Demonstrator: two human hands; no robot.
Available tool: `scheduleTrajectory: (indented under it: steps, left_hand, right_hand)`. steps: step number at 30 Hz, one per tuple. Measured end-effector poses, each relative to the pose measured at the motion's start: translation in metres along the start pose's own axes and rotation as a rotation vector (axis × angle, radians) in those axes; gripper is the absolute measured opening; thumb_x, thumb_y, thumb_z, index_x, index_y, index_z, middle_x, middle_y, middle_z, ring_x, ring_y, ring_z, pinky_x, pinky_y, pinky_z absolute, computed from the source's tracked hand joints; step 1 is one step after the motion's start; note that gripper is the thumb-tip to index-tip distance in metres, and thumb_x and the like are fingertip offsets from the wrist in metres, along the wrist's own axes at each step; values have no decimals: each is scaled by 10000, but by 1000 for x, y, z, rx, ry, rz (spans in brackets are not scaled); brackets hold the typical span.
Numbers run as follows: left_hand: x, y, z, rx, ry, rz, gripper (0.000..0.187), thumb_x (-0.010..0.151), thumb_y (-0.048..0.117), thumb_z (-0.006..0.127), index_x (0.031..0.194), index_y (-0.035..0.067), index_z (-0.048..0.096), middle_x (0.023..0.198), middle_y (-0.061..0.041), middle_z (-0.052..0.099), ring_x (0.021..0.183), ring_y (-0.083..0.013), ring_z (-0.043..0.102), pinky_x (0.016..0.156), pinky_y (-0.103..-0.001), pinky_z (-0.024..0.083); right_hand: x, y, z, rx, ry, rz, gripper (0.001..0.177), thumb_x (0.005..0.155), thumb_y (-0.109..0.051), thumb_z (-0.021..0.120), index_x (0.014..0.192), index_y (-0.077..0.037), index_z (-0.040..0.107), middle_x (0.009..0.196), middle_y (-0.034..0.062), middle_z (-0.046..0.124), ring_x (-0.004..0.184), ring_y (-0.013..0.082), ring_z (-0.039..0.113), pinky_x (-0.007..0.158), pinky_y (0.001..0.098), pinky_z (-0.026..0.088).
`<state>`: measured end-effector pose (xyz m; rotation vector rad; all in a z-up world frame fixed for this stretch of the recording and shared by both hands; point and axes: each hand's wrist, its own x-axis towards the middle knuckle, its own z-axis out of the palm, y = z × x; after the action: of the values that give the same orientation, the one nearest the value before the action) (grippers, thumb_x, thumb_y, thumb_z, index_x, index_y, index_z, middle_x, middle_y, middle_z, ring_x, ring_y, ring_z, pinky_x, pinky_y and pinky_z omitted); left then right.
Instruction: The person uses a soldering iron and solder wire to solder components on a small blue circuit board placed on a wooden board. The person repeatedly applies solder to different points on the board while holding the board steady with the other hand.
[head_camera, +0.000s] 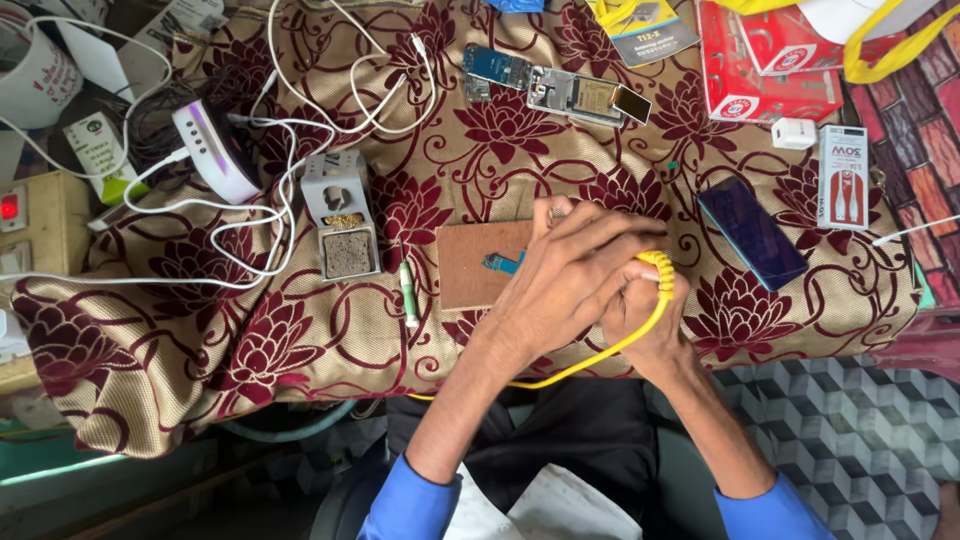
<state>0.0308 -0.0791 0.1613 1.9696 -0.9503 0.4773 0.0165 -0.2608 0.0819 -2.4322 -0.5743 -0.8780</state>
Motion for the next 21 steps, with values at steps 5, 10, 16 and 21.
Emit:
scheduleTrajectory:
  steps: [5,10,16,21]
  left_hand:
    - [-2,-2,5,133,38,30,174,953,217,623,1058,107,707,1119,-13,700,1177,-223,589,1024,-500,320]
    - [-2,-6,5,92,95,8,168,981,227,643,1051,85,698,1051,-14,731,1151,-234,565,983,-506,287]
    - [-6,-10,4,37,104,-17,202,1013,227,633,1118,64,690,976,-20,726,1123,-210,558,1016,-485,289]
    - [-11,-10,0,26,96,-41,198,1030,192,614,1164,71,695,965,-19,720,1078,-202,556,999,-463,293]
  right_hand:
    - [4,-7,-27,84,-140,126,270,887,-151,684,1043,25,552,809,174,621,700,344,653,612,430,517]
    - [-28,19,-53,-105,65,215,663,965,-502,640,1334,20,461,1274,211,492,1196,356,499,1090,524,404]
    - [-88,103,-72,-481,88,436,832,1051,-640,603,1431,69,388,1462,275,245,1353,397,227,1210,641,190]
    - [-116,143,-69,-449,92,494,782,1091,-629,583,1550,-25,391,1602,302,102,1483,443,95,1178,685,129]
